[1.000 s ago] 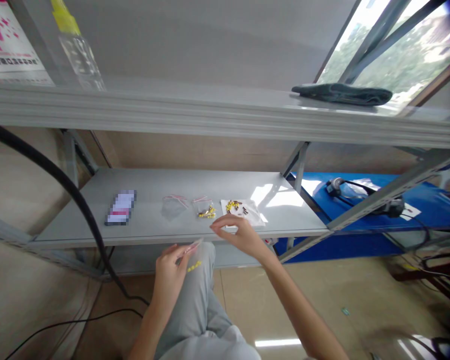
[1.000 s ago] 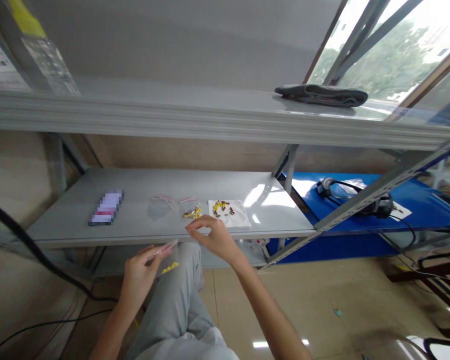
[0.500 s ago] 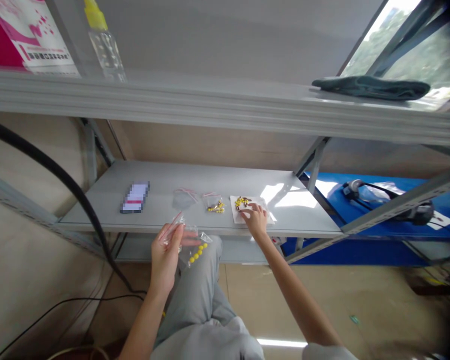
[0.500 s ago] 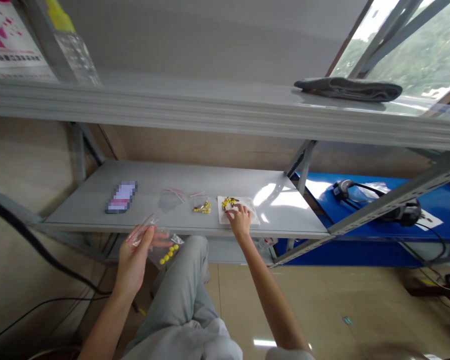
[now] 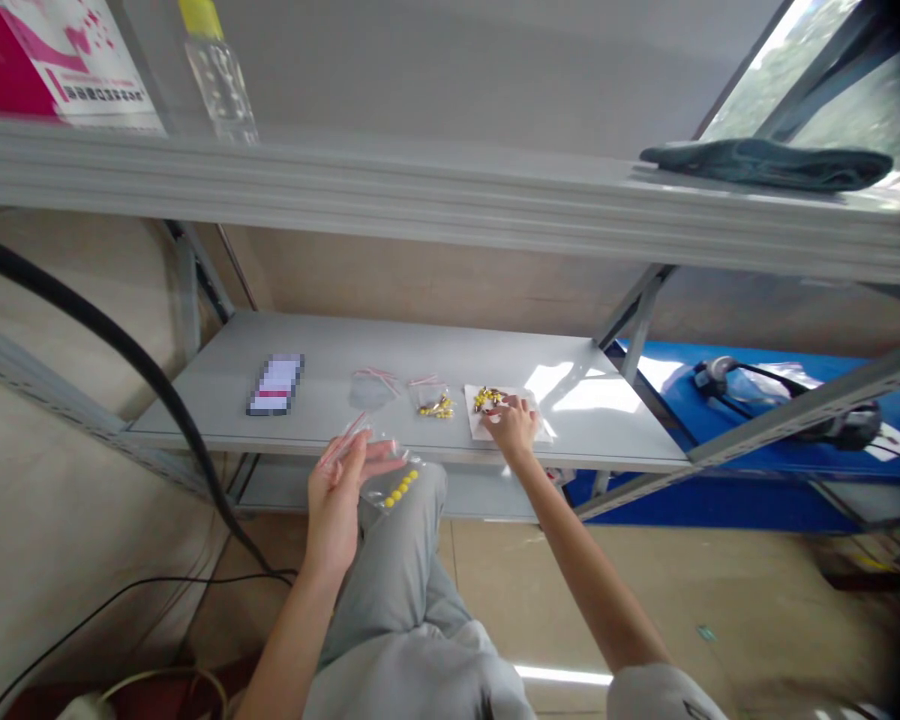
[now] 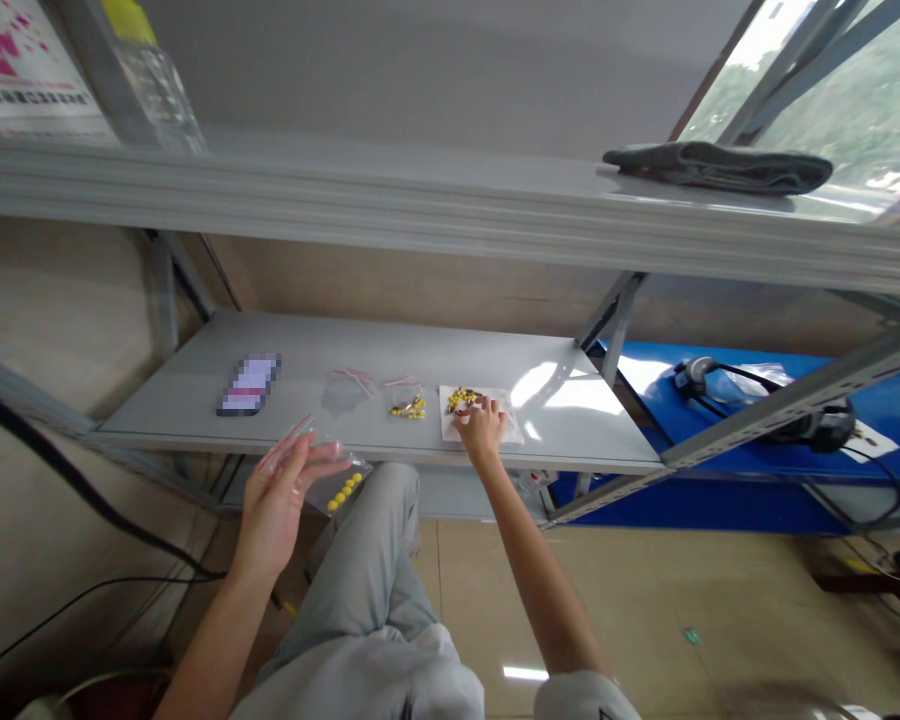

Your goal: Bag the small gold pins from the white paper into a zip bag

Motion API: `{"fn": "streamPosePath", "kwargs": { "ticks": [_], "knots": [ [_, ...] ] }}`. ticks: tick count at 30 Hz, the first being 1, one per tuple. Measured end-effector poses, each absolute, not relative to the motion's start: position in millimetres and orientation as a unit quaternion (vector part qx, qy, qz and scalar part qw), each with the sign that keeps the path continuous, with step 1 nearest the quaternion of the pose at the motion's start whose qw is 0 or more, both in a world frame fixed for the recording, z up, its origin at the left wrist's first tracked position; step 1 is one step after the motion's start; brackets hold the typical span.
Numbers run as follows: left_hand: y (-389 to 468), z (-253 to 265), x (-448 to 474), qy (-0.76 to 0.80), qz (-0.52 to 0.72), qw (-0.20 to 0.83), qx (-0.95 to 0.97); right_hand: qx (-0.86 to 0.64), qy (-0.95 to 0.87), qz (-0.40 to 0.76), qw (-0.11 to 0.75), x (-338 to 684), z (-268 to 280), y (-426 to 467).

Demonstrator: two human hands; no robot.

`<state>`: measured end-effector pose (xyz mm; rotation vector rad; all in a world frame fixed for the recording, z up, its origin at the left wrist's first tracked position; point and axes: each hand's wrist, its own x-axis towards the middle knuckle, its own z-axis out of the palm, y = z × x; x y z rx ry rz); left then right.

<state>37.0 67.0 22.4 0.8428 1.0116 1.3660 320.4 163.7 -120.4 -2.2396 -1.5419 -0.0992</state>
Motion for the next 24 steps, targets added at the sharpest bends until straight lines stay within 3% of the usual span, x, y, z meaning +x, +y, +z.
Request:
{"fn": "streamPosePath", "kwargs": {
  "ticks": [5,24],
  "knots": [
    [64.7,30.0,36.8,0.366,0.6,0.651,0.286,-0.821,-0.523,-0.031,0.225,318.4,-129.0,164.7],
    [60.2,32.9,39.4,0.35,0.574,0.682,0.29,-0.818,-0.504,-0.033,0.277,320.4,-140.8,162.0]
  ]
}}
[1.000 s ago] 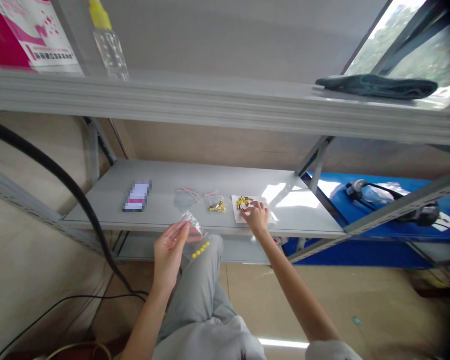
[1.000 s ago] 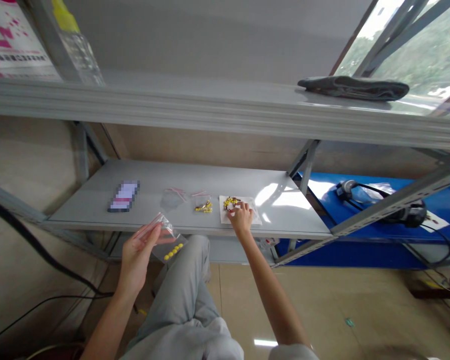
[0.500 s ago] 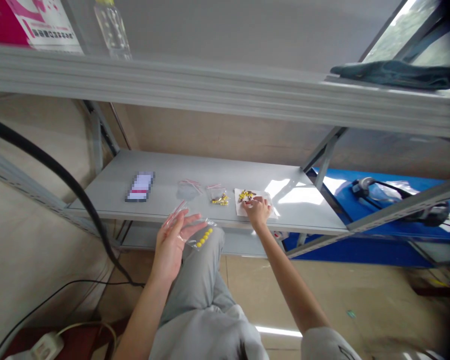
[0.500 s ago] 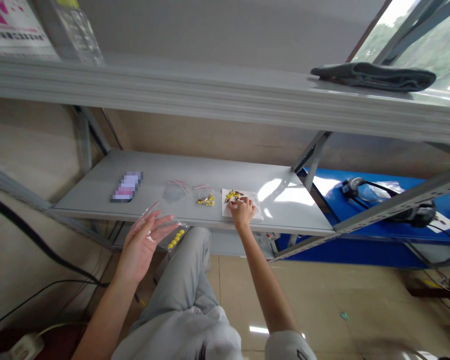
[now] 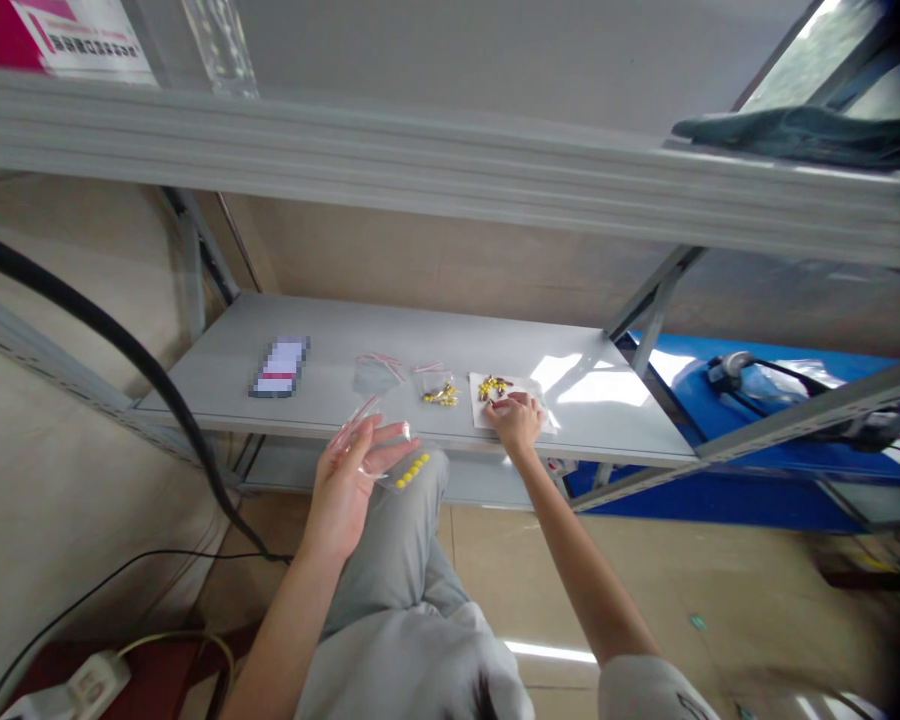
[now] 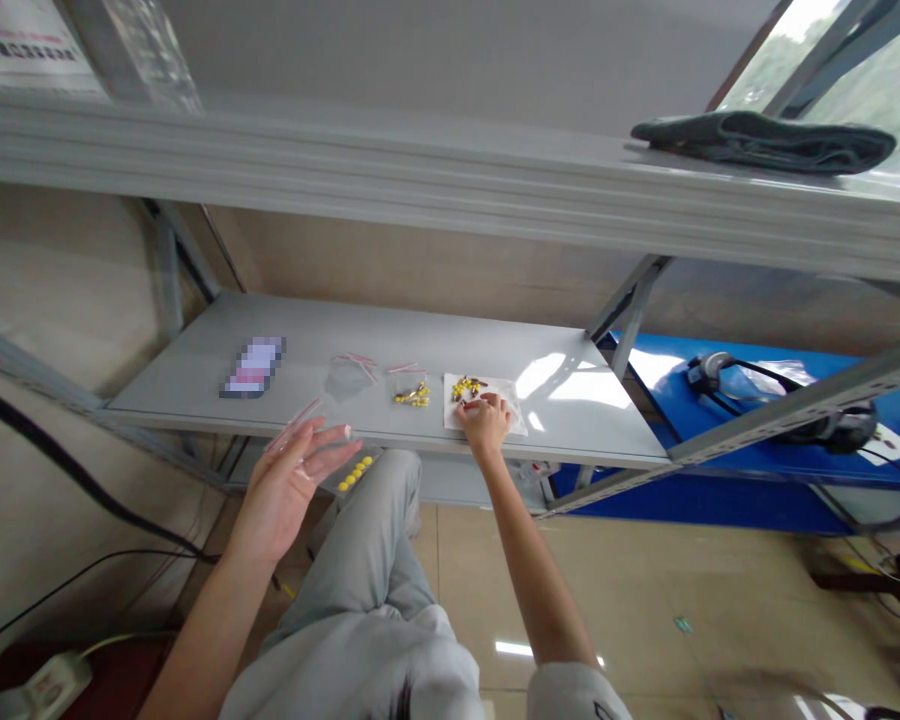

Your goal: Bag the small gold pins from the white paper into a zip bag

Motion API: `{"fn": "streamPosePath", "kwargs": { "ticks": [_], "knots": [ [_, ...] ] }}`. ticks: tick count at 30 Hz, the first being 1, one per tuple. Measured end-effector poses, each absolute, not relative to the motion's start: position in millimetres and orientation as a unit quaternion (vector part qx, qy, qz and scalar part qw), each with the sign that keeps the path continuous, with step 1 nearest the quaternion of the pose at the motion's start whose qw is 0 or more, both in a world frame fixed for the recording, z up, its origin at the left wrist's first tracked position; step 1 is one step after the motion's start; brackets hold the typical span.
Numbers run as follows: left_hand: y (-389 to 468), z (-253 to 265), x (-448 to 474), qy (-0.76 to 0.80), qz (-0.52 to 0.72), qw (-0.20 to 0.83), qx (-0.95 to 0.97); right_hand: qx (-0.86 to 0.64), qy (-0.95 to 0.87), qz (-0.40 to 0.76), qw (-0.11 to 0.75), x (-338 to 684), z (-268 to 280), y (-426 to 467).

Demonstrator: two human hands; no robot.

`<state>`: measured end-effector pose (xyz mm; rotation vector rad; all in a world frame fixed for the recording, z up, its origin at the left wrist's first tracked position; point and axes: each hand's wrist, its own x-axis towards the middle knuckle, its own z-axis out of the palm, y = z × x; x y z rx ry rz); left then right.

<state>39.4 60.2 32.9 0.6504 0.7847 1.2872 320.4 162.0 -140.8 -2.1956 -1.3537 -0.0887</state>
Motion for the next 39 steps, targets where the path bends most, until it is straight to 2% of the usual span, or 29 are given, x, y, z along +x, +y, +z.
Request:
{"fn": "streamPosePath", "kwargs": {
  "ticks": [7,12,14,16,19,22,28,35,39],
  "knots": [
    [63.5,29.1,33.3,0.297,0.513,0.767,0.248,-0.81,-0.5,-0.037,0.305,314.7,-142.9,151.8],
    [68.5,30.0,30.1,0.306,0.48,0.783,0.251,-0.807,-0.491,-0.041,0.325,308.8,-129.6,145.1],
    [71.3,32.0,30.8,0.325,0.469,0.777,0.266,-0.785,-0.5,-0.038,0.364,302.7,-110.7,143.4],
    [75.2,34.0,33.1,0.342,0.452,0.771,0.289,-0.717,-0.537,-0.005,0.444,292.1,-80.9,139.7],
    [82.4,35.4,39.2,0.355,0.414,0.771,0.329,-0.564,-0.627,0.114,0.525,269.1,-22.8,127.1],
    [88.7,34.7,46.1,0.349,0.385,0.772,0.367,-0.436,-0.738,0.211,0.469,246.7,28.9,109.6],
    [92.4,32.4,52.8,0.321,0.366,0.771,0.411,-0.404,-0.792,0.203,0.41,232.3,58.0,89.4],
    [92.8,35.6,48.8,0.309,0.353,0.806,0.362,-0.535,-0.729,0.169,0.393,255.2,26.9,111.6],
    [92.7,36.6,44.3,0.304,0.358,0.823,0.319,-0.698,-0.655,0.083,0.277,287.2,-29.2,138.4]
  ]
}}
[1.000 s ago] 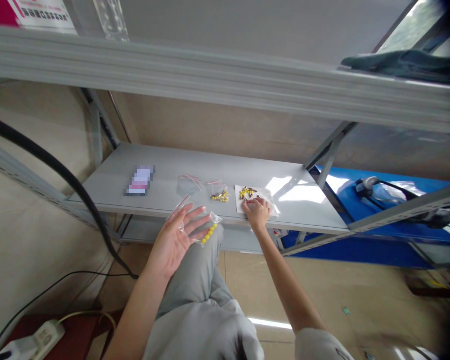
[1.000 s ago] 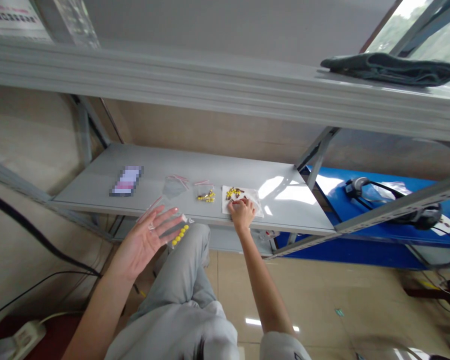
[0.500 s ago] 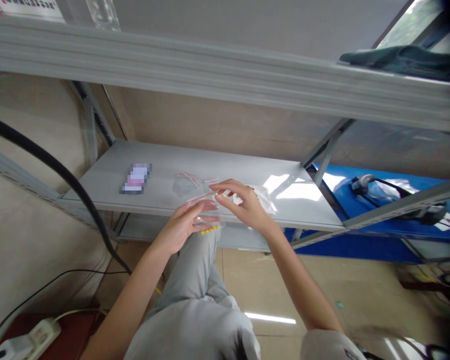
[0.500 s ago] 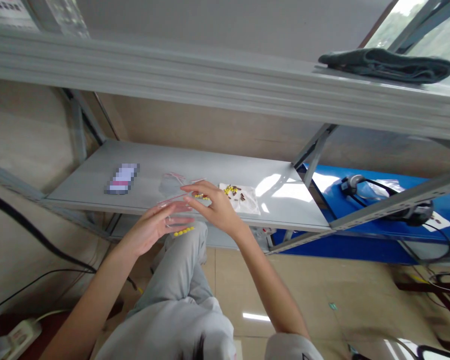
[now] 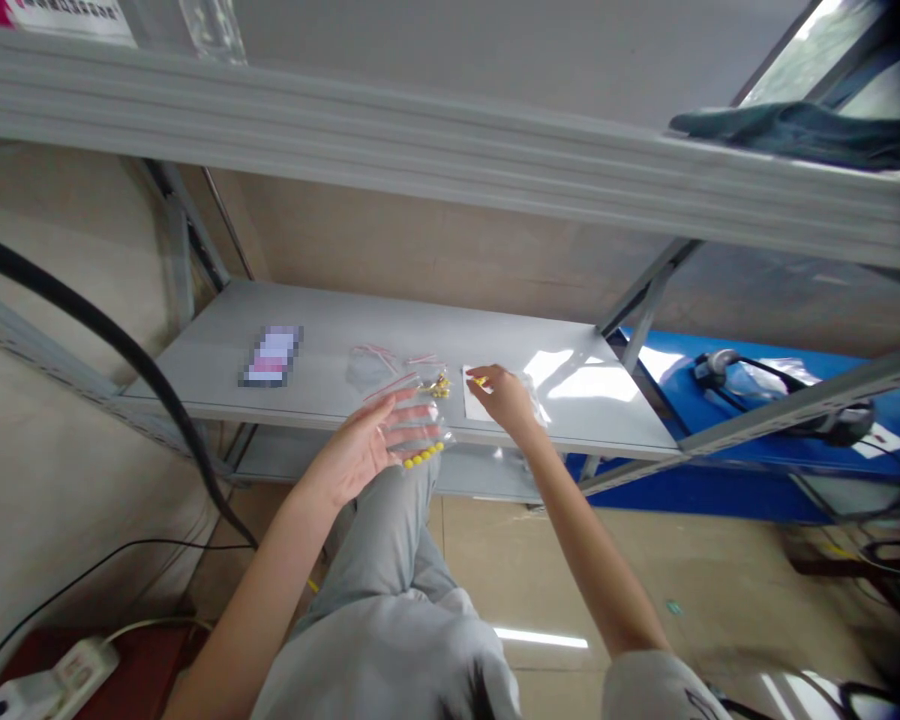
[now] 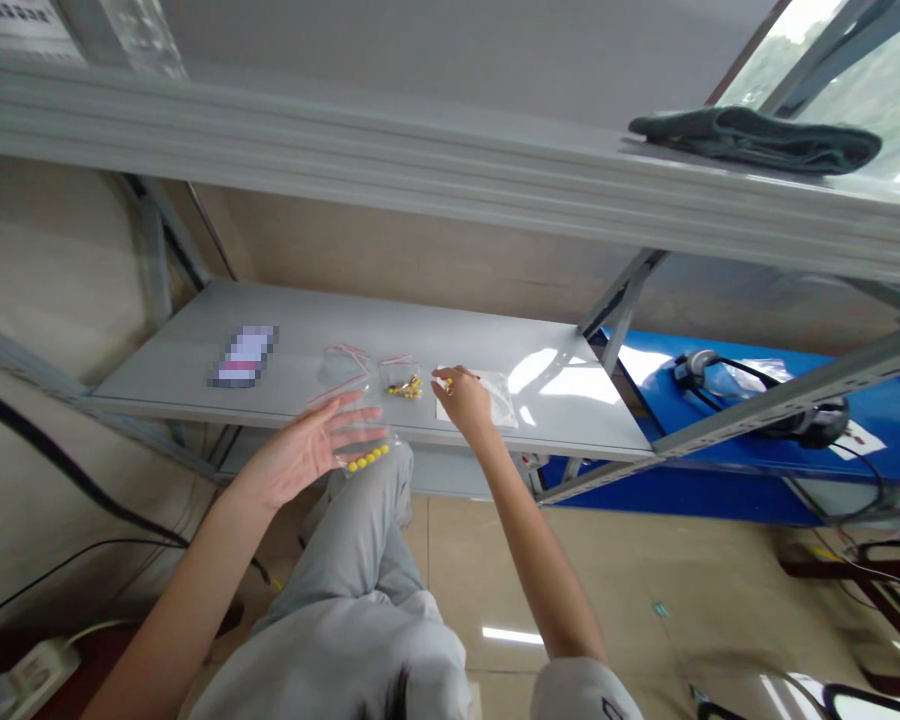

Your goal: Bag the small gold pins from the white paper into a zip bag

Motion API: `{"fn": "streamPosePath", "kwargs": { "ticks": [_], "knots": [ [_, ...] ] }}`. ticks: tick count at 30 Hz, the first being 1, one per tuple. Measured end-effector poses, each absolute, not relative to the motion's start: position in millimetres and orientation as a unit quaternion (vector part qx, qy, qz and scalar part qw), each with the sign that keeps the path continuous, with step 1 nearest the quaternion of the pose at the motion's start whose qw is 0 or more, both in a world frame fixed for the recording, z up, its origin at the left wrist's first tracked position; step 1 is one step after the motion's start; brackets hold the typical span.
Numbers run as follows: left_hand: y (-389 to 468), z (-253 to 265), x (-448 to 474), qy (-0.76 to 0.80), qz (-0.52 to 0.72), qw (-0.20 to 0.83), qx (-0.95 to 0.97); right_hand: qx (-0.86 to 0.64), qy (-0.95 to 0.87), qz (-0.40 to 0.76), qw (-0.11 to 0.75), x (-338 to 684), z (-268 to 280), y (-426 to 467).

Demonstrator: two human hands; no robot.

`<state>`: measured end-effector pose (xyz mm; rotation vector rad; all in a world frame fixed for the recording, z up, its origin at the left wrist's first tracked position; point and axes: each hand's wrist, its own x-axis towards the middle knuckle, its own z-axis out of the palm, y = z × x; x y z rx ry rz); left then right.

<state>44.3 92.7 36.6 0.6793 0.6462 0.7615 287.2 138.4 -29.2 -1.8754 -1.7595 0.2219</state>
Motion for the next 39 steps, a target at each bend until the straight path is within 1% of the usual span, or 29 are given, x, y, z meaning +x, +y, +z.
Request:
{"fn": "streamPosePath", "kwargs": {
  "ticks": [3,6,12,15,20,31,33,39],
  "knots": [
    [91.1,36.2,40.8,0.307,0.36,0.829,0.299,-0.731,-0.626,0.061,0.264,304.3,-73.3,145.2],
    [89.5,35.7,38.5,0.309,0.362,0.828,0.295,-0.75,-0.602,0.05,0.27,311.7,-105.3,143.4],
    [87.8,36.7,37.7,0.297,0.362,0.83,0.303,-0.772,-0.568,0.06,0.28,319.3,-134.7,146.4],
    [86.0,33.0,38.6,0.325,0.386,0.795,0.336,-0.781,-0.547,0.068,0.292,322.2,-139.7,150.1],
    [84.0,18.9,42.3,0.443,0.453,0.651,0.418,-0.795,-0.519,0.068,0.307,319.7,-139.2,151.7],
    [84.9,-6.6,41.7,0.468,0.508,0.46,0.558,-0.825,-0.491,0.042,0.275,312.5,-129.7,160.2],
    [84.3,-7.9,40.5,0.47,0.512,0.444,0.565,-0.827,-0.493,0.043,0.267,313.0,-128.1,160.9],
    [79.7,-13.3,35.4,0.465,0.509,0.449,0.569,-0.837,-0.483,0.052,0.25,316.1,-124.8,161.8]
  ]
}}
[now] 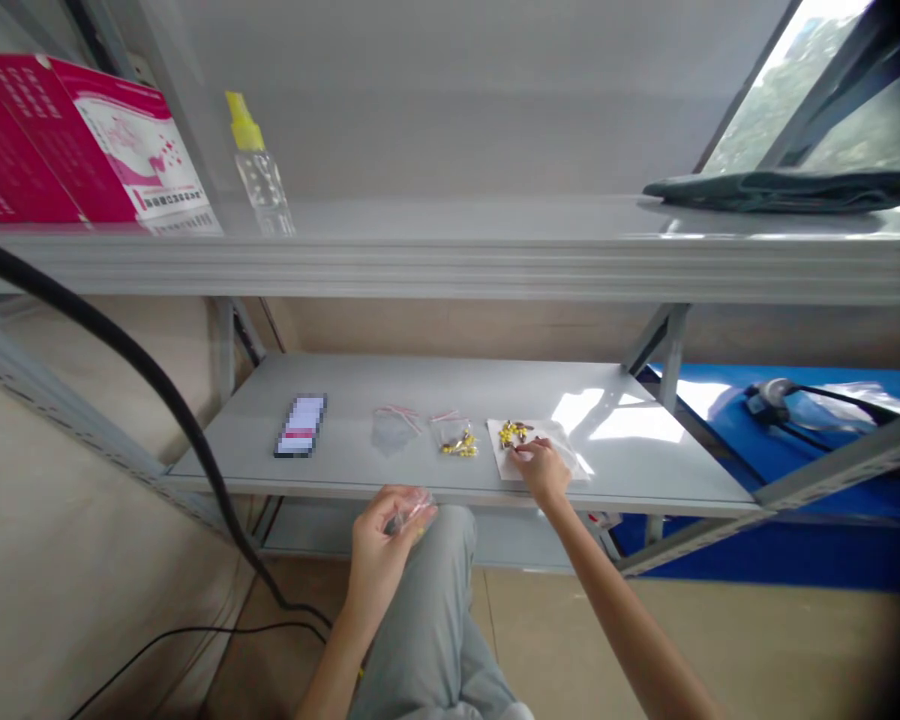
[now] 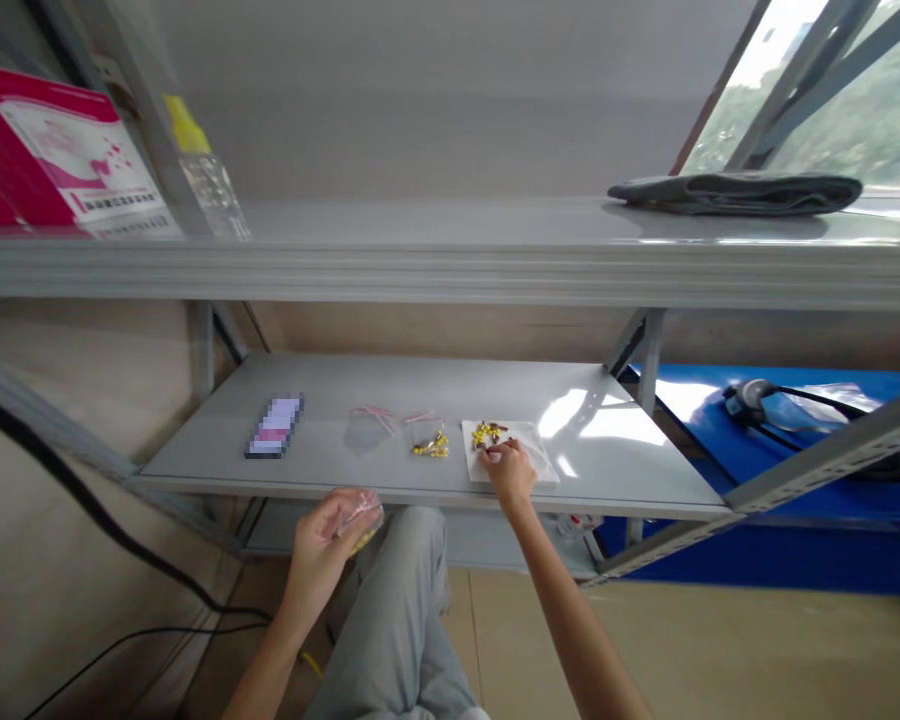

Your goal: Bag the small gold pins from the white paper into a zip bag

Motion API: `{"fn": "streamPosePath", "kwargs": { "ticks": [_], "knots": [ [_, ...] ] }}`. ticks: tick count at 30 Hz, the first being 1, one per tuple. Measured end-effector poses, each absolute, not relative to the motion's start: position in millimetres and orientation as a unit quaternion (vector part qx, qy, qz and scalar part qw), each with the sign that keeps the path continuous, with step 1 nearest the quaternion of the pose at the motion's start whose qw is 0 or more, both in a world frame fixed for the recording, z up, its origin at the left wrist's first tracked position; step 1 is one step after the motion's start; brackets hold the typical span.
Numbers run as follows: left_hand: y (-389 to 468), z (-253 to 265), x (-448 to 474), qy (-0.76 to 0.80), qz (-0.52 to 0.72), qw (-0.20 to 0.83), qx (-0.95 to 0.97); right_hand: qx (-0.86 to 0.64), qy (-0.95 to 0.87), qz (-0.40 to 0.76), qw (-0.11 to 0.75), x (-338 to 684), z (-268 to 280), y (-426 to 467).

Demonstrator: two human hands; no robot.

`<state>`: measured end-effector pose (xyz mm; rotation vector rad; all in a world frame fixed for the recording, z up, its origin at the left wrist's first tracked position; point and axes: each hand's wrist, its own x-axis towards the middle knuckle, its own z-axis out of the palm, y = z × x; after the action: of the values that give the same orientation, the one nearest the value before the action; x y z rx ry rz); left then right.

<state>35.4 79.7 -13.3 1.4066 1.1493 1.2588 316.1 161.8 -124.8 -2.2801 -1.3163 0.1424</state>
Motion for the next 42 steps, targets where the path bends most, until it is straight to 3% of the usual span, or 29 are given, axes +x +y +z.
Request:
{"fn": "streamPosePath", "kwargs": {
  "ticks": [9,27,31,34,37,42],
  "knots": [
    [71.8,-27.4,26.4,0.471,0.461,0.505,0.558,-0.848,-0.479,0.038,0.225,318.6,-128.7,159.7],
    [77.5,-23.4,25.2,0.5,0.411,0.477,0.595,-0.834,-0.498,0.012,0.239,310.2,-98.5,155.9],
    [79.3,-20.4,28.4,0.513,0.408,0.439,0.614,-0.704,-0.625,0.037,0.333,286.9,-44.1,144.1],
    [79.5,-21.8,32.9,0.515,0.404,0.413,0.633,-0.532,-0.758,0.126,0.357,258.6,4.5,126.3],
    [78.6,-23.8,36.2,0.517,0.392,0.371,0.664,-0.415,-0.838,0.19,0.297,232.4,39.3,105.6],
    [75.9,-23.7,36.2,0.493,0.38,0.292,0.726,-0.395,-0.878,0.194,0.189,211.8,54.3,85.6]
  ]
}}
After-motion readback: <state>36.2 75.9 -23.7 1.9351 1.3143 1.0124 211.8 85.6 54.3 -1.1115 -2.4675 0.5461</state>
